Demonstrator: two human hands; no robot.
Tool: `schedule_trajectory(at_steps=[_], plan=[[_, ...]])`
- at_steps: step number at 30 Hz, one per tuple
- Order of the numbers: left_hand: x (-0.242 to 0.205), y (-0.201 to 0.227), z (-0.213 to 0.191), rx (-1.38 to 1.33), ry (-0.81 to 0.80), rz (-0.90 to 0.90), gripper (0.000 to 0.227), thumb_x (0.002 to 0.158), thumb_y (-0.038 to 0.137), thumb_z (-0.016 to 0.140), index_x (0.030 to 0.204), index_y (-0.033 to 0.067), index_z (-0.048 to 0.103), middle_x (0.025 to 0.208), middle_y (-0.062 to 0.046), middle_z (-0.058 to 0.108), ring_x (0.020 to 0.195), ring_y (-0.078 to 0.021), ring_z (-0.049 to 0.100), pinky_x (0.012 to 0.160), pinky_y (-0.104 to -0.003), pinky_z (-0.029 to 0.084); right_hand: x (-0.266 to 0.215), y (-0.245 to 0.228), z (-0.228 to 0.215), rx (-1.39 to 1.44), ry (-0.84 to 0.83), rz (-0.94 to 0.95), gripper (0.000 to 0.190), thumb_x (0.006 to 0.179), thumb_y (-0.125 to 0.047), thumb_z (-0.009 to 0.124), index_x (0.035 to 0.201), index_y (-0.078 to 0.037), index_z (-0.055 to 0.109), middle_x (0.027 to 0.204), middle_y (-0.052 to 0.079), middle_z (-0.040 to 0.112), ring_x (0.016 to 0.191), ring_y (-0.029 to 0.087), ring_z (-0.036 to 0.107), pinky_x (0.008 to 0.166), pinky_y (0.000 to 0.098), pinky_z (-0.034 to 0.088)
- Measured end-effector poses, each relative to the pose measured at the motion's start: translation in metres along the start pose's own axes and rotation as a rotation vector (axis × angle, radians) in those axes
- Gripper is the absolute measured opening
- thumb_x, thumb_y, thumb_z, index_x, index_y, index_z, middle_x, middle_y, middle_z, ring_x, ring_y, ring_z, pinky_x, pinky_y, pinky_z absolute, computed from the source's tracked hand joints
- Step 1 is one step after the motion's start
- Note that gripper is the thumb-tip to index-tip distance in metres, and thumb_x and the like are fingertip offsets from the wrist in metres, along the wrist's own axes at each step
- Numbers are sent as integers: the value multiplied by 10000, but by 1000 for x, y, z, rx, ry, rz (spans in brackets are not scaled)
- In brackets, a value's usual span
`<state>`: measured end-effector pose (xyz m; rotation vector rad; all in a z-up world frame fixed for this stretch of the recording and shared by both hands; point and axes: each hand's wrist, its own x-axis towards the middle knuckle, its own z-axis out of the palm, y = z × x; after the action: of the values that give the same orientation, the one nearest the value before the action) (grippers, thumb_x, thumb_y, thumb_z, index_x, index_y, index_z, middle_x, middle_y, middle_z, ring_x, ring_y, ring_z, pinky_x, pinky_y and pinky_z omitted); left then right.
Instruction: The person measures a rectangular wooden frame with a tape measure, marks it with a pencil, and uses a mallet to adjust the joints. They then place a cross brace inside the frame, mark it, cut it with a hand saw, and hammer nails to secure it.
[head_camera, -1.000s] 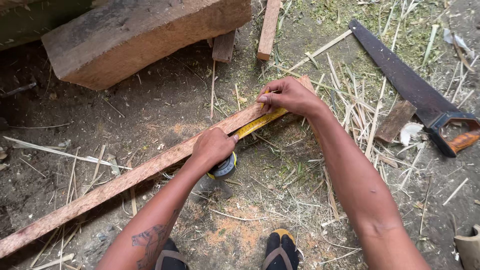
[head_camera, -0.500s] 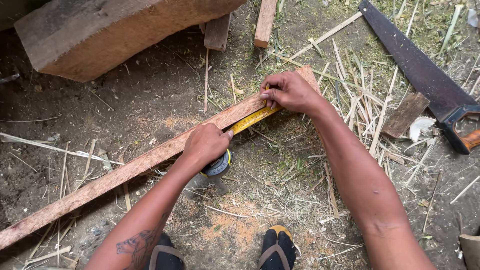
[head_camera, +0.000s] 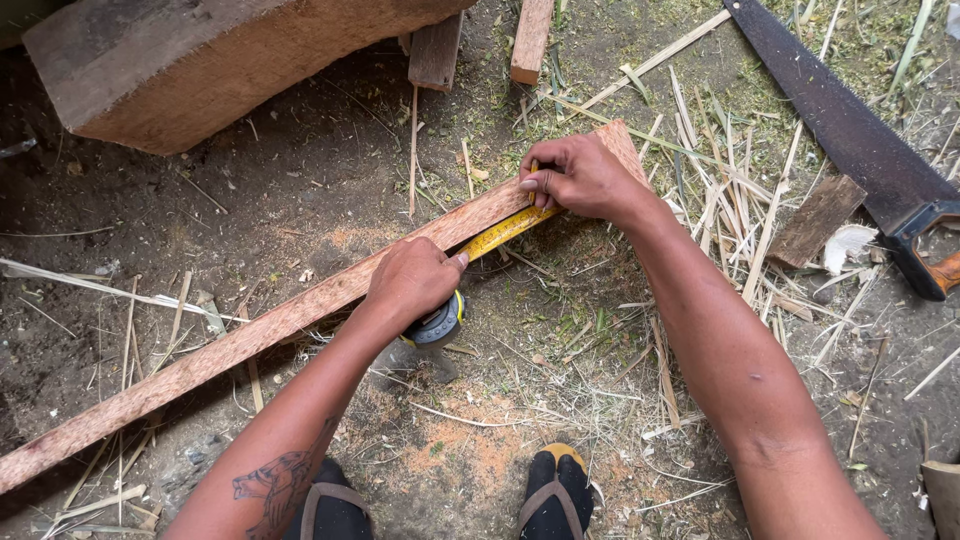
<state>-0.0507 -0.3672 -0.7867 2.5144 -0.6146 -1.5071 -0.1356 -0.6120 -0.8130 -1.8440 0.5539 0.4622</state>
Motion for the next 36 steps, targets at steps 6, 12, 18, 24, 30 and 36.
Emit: schedule_trajectory(at_steps=[6, 12, 18, 24, 30, 36], plan=[[-2, 0, -2, 12, 27, 37, 541, 949, 460, 624, 697, 7, 779, 645, -209, 699, 610, -306, 705, 671, -506, 535, 0, 0, 3, 19, 36, -33, 100, 963, -114, 636, 938, -78, 725, 805, 64, 729, 697, 117, 703, 648, 257, 617], [-2, 3, -3, -5, 9, 14, 521, 948, 463, 614, 728, 22, 783, 686, -202, 713, 649, -313, 705, 693, -516, 529, 1, 4, 4, -24, 66, -44, 101, 967, -115, 646, 926, -70, 726, 788, 69, 727, 674, 122, 693, 622, 274, 598], [-3, 1, -4, -4, 35, 43, 515, 940, 466, 627, 727, 23, 780, 694, -207, 708, 664, -316, 713, 713, -507, 532, 3, 8, 7, 35, 91, -76, 111, 972, -99, 641, 907, -74, 727, 806, 68, 726, 673, 119, 685, 602, 281, 602], [-1, 2, -2, 1, -31, -8, 544, 974, 457, 599, 708, 20, 784, 660, -195, 709, 628, -285, 705, 654, -519, 533, 7, 11, 8, 55, 116, -129, 108, 979, -65, 638, 902, -63, 714, 802, 72, 729, 671, 117, 697, 603, 267, 616], [8, -12, 4, 13, -47, 35, 592, 1023, 476, 563, 696, 23, 757, 599, -159, 618, 521, -223, 522, 534, -443, 415, -10, 6, 4, 410, 345, -428, 95, 1053, -32, 614, 1000, -17, 692, 879, 79, 724, 769, 130, 723, 726, 302, 654], [8, -35, 57, -234, -158, 234, 484, 1006, 451, 517, 843, 104, 813, 646, -88, 687, 521, -196, 532, 513, -368, 442, -118, 19, 8, 695, 583, -208, 179, 1119, -180, 590, 1131, -20, 669, 872, 11, 601, 710, 72, 520, 582, 214, 396]])
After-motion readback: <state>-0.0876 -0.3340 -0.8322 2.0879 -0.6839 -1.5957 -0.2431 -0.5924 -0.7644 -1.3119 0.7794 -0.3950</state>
